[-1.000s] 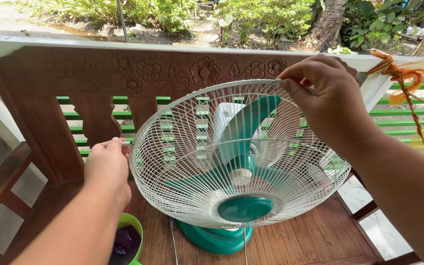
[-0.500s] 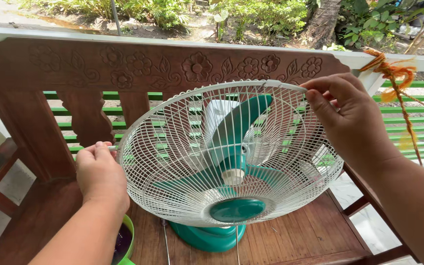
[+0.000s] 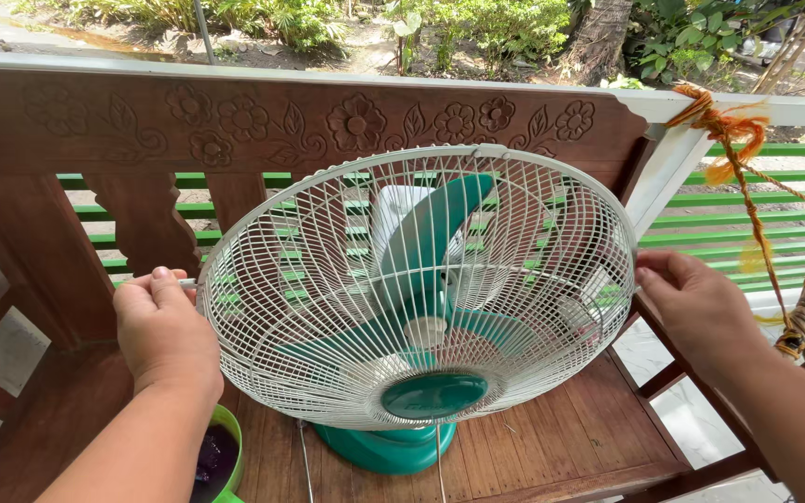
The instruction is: The person disassembles a table fan by removing the front grille, unscrewing the blade nut, and detaching the fan blades. The person then removes the rear grille and uses a screwdriver to loosen the central motor housing screws.
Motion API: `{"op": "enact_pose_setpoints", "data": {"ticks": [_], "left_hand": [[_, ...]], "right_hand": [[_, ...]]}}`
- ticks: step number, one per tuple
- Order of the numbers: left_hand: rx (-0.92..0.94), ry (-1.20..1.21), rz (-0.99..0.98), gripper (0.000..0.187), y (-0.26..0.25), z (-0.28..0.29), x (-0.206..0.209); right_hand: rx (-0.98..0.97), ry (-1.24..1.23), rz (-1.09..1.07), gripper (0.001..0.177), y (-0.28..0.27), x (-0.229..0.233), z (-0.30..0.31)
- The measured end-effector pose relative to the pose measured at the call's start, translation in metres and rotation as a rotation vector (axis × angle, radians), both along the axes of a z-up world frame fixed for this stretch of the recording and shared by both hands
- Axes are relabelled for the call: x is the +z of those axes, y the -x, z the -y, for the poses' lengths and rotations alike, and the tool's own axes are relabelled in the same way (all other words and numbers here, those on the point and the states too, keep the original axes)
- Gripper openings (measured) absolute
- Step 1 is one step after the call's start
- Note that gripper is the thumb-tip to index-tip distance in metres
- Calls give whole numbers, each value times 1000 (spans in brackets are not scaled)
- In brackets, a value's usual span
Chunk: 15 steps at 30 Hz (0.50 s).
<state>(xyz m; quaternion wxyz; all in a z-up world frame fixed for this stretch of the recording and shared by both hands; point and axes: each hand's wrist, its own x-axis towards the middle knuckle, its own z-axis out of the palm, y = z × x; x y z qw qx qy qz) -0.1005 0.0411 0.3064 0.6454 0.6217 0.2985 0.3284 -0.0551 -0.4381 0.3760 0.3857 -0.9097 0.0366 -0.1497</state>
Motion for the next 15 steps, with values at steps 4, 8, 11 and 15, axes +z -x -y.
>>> {"op": "enact_pose_setpoints", "data": {"ticks": [4, 8, 11, 15], "left_hand": [[6, -18, -9, 28, 2, -2, 0], [-4, 0, -11, 28, 1, -3, 0], [8, 17, 20, 28, -1, -4, 0], [-1, 43, 19, 27, -1, -5, 0]], "right_hand": [[-121, 337, -33, 35, -10, -6, 16], [-124, -180, -260, 40, -24, -32, 27], [-43, -567, -269, 40, -37, -52, 38], [18, -725, -211, 28, -48, -63, 47]]}}
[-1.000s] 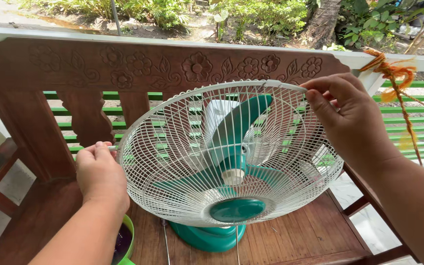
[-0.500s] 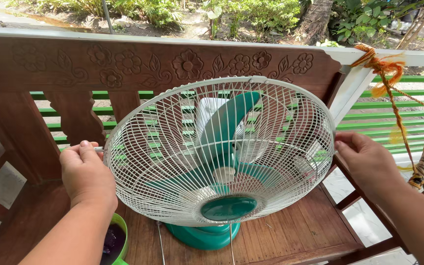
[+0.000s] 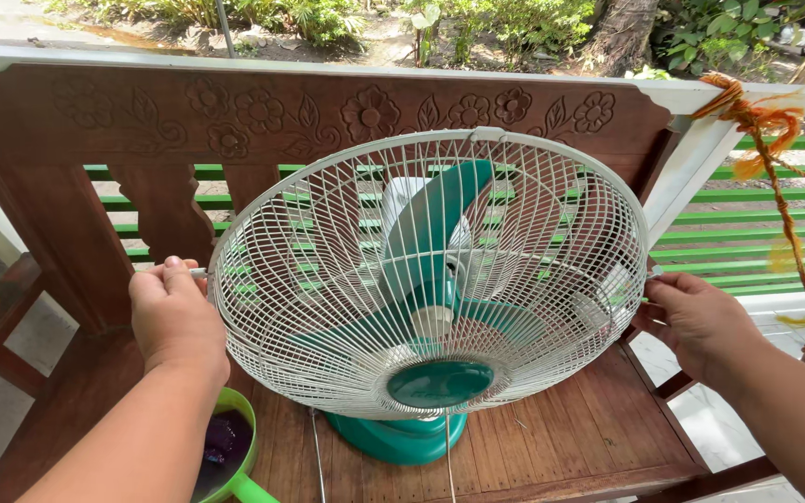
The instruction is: The person disassembles a table fan by removing the front grille, unscrewing the blade nut, and detaching the fan blades. The person then removes the rear grille and uses a screwdriver to loosen the central motor housing screws.
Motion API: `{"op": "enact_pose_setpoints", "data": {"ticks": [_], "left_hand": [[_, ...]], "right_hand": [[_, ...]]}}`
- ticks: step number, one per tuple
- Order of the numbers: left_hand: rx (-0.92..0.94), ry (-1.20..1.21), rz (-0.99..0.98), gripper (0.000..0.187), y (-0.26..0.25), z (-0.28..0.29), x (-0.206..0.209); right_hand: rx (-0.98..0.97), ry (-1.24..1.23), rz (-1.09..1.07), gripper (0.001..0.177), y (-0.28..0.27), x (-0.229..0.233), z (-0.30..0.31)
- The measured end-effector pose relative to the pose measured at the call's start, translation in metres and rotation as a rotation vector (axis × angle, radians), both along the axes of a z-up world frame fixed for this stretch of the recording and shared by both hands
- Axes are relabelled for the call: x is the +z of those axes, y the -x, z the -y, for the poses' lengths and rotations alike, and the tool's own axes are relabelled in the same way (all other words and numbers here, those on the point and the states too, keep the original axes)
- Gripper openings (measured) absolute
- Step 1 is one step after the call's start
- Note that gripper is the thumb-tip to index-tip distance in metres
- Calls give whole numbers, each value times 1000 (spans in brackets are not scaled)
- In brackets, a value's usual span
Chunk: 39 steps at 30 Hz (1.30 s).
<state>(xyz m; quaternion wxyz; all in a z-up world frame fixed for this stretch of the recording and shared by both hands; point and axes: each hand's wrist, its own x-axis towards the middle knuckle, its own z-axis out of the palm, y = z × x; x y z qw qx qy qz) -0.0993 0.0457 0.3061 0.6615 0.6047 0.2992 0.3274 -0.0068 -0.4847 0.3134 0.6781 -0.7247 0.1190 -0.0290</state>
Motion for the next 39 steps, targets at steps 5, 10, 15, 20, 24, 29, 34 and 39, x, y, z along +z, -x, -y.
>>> {"op": "enact_pose_setpoints", "data": {"ticks": [5, 10, 15, 20, 24, 29, 34, 39], "left_hand": [[-28, 20, 52, 27, 1, -1, 1], [25, -39, -31, 28, 4, 2, 6], [75, -111, -160, 33, 12, 5, 7], [17, -28, -124, 38, 14, -1, -3], [-87, 85, 33, 48, 20, -4, -29], [-268, 188, 46, 47, 27, -6, -58], [-281, 221, 106, 39, 20, 10, -60], [-250, 328, 349, 35, 20, 13, -43]], "right_hand": [[-48, -95, 4, 22, 8, 1, -3], [-97, 83, 94, 27, 12, 7, -18], [-162, 128, 97, 30, 19, 17, -32], [-268, 334, 55, 37, 29, 24, -51], [-427, 359, -62, 39, 35, 25, -62], [-416, 695, 181, 41, 24, 35, -39], [-369, 523, 150, 35, 16, 36, -14], [-357, 364, 193, 31, 34, 30, -22]]}}
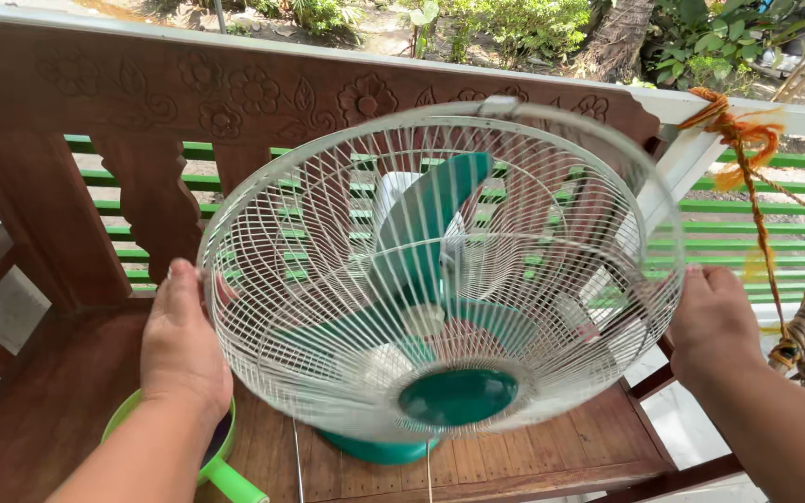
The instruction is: The person disassembles a table fan by removing the front grille, unscrewing the blade nut, and detaching the fan blades. The person then removes the rear grille and uses a screwdriver to loosen the central motor housing screws.
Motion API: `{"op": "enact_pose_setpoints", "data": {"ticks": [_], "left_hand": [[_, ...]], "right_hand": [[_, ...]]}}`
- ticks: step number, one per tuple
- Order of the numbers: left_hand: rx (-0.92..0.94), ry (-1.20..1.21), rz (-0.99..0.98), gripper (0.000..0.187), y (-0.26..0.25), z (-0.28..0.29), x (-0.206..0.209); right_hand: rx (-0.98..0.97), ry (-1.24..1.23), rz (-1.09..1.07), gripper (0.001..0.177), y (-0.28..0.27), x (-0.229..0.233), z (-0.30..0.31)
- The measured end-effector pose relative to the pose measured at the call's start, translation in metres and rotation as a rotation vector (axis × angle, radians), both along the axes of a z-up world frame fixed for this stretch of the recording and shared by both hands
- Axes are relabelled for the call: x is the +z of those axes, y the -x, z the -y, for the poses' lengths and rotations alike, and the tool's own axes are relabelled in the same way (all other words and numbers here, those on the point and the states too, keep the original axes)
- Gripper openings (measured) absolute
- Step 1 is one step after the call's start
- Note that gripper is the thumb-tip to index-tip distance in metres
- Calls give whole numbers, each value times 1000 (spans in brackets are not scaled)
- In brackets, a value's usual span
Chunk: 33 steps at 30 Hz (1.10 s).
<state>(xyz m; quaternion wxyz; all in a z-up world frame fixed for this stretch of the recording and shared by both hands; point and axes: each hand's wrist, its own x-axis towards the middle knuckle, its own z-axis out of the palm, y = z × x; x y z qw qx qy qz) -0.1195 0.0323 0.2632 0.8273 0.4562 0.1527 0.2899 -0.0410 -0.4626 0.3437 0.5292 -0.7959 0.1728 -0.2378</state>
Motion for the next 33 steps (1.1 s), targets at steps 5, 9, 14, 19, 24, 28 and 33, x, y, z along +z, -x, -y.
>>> {"op": "enact_pose_setpoints", "data": {"ticks": [5, 9, 14, 19, 24, 28, 33], "left_hand": [[0, -147, 31, 40, -3, -7, 23], [-8, -104, -42, 39, 9, -9, 25], [-1, 129, -133, 29, 26, -10, 7], [13, 56, -132, 35, 26, -20, -23], [-85, 120, -129, 36, 19, -18, -50], [-119, 106, -313, 35, 21, -9, -37], [-413, 298, -824, 61, 30, 9, 15]], "right_hand": [[84, -248, 51, 27, 10, 26, -13], [29, -138, -21, 30, 15, 16, -9], [136, -104, -21, 33, 31, -10, 6], [285, 29, 12, 36, 51, 3, 3], [280, -234, 81, 32, 68, 25, -10], [287, -236, 120, 27, 79, 30, -15], [223, -114, 173, 25, 94, 21, -16]]}}
